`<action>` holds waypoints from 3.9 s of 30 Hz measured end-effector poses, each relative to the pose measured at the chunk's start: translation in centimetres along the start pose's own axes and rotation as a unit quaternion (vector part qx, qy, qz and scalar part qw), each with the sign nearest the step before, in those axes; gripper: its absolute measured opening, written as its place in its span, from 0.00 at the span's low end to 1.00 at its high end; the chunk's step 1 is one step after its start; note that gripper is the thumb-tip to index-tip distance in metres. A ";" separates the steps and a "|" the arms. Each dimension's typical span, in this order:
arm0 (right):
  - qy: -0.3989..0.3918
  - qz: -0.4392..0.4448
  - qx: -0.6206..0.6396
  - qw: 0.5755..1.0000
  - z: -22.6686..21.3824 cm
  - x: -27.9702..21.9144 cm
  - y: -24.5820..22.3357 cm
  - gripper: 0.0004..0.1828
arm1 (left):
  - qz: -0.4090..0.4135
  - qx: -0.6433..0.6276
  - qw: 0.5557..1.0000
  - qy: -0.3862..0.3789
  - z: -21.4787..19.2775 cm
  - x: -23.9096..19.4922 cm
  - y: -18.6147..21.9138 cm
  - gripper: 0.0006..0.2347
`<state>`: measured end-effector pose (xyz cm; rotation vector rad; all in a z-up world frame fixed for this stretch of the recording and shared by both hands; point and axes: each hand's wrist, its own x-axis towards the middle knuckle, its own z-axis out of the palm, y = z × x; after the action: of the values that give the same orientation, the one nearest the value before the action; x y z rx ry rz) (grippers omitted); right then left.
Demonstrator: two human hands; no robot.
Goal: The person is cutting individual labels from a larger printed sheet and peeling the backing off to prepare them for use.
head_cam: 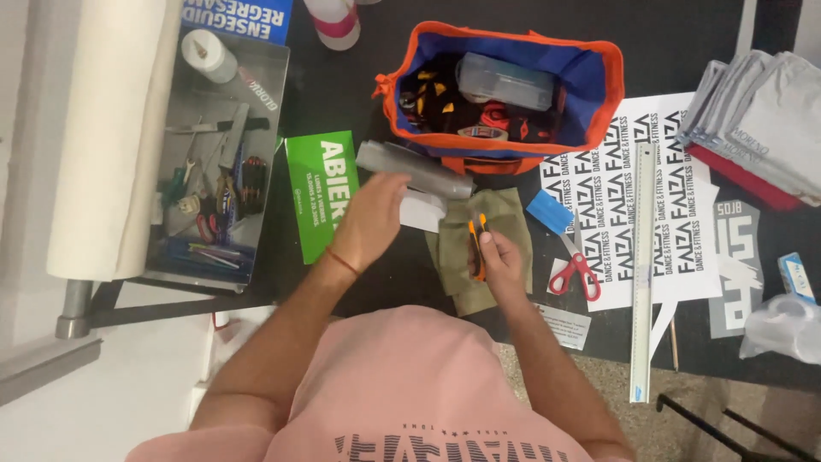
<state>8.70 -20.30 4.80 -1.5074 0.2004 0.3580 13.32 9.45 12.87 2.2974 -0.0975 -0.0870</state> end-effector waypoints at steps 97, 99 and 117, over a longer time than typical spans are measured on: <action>-0.344 -0.029 -0.182 0.921 29.1 -9.7 -4.0 0.21 | -0.217 -0.092 0.913 0.333 -9.3 -38.1 -10.5 0.05; -0.370 -0.043 -0.179 0.911 28.7 -7.2 -1.8 0.17 | -0.234 -0.096 0.902 0.351 -9.1 -38.3 -10.7 0.05; -0.373 -0.233 -0.324 0.838 39.3 0.4 0.0 0.24 | -0.147 -0.621 0.659 0.398 -7.6 -40.0 -11.0 0.22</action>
<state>5.49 18.84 7.06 -1.8827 -0.9902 0.6263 -25.30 26.36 10.97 0.7750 0.6167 0.5401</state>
